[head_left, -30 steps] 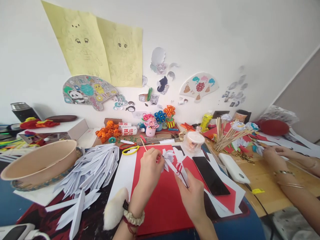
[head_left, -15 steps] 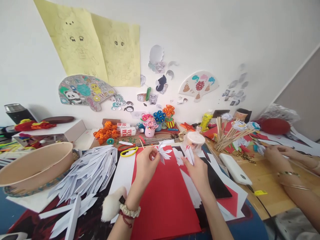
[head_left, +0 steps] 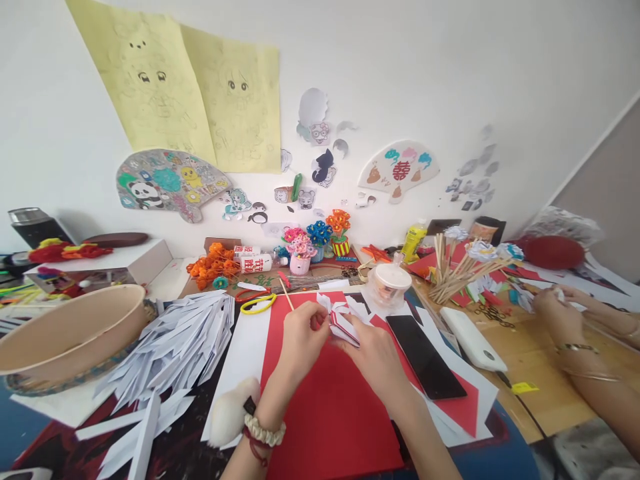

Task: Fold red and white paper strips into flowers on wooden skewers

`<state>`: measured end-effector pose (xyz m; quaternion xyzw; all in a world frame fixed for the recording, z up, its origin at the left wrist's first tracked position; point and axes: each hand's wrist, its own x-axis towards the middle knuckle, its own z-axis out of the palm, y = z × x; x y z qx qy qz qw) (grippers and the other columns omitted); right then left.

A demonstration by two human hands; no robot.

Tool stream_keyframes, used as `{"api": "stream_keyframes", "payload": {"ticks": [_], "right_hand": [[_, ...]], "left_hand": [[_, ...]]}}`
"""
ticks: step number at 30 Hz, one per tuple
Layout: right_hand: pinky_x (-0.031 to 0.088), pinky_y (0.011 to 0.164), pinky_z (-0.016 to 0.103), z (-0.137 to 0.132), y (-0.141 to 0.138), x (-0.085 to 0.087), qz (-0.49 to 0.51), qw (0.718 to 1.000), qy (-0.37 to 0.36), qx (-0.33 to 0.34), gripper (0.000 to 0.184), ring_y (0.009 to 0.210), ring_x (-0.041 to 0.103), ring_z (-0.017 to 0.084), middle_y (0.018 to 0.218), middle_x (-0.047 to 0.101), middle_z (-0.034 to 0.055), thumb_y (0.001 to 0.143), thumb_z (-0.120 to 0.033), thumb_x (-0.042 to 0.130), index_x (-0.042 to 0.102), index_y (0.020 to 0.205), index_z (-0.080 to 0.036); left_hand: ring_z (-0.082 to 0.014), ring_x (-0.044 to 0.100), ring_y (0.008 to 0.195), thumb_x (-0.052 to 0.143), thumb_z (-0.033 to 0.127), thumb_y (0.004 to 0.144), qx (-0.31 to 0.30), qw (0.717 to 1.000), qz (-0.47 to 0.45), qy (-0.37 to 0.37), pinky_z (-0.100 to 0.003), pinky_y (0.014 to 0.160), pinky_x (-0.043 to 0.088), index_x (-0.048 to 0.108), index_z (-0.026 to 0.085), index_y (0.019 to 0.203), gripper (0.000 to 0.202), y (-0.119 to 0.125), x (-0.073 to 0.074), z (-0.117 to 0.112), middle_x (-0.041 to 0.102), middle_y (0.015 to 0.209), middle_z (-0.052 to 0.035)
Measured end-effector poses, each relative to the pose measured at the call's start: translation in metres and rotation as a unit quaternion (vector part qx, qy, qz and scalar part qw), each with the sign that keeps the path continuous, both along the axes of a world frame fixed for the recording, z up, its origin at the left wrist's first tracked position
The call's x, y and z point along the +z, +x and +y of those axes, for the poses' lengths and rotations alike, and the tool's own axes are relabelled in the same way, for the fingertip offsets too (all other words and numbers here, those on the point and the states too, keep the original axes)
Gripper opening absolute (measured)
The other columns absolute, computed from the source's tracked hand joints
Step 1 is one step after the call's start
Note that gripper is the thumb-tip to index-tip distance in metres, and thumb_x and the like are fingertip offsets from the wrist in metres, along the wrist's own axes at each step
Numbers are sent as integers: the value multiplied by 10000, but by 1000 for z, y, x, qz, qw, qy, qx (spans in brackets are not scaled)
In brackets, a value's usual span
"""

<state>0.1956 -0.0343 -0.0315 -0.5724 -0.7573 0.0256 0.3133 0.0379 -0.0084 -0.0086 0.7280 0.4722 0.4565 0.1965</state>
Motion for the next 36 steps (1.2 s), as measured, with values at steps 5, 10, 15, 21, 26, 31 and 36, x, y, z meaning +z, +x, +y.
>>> {"api": "stream_keyframes", "payload": {"ticks": [5,10,15,21,26,31,36], "right_hand": [[440,513,288,-5,2,1,-67,996,53,17,207,628,705,249,749,740,55,858,-164,582,650,1051,-188],[394,459,282,-10,6,0,-89,991,75,59,216,544,666,228,694,721,47,837,-128,535,659,1008,-174],[445,530,265,-19,16,0,-64,992,83,74,367,634,697,215,831,757,83,756,-31,444,675,1004,-172],[475,569,271,-29,23,4,-26,993,107,42,383,638,697,214,815,759,97,784,-59,414,687,1032,-165],[465,555,270,-25,32,9,-20,991,129,25,321,624,695,220,796,757,117,835,-111,421,699,993,-141],[455,562,260,-21,41,8,-18,993,116,17,311,635,693,221,761,745,119,857,-142,416,704,974,-130],[446,543,249,-24,54,-14,8,998,65,5,281,591,679,211,705,733,83,886,-223,453,717,961,-164]], "left_hand": [[-126,506,599,473,51,683,0,1000,14,13,-216,582,376,577,168,705,158,-2,1,2,574,653,6],[-141,493,635,462,38,682,-7,998,53,31,-237,604,354,552,170,661,161,-2,0,6,572,689,-12],[-146,509,660,484,75,735,-16,996,76,39,-237,611,353,578,171,694,141,3,2,10,579,709,-16],[-139,494,643,507,60,729,-14,995,88,54,-238,607,337,572,172,675,140,15,15,21,562,688,-5],[-131,483,622,525,49,699,-36,993,96,64,-233,601,330,558,175,637,144,30,23,40,545,665,4],[-130,468,594,512,52,670,-36,994,89,56,-238,579,305,552,172,604,143,41,18,64,541,633,2],[-134,487,591,511,79,670,12,998,47,33,-234,590,325,564,164,586,131,24,21,94,555,591,2]]}}
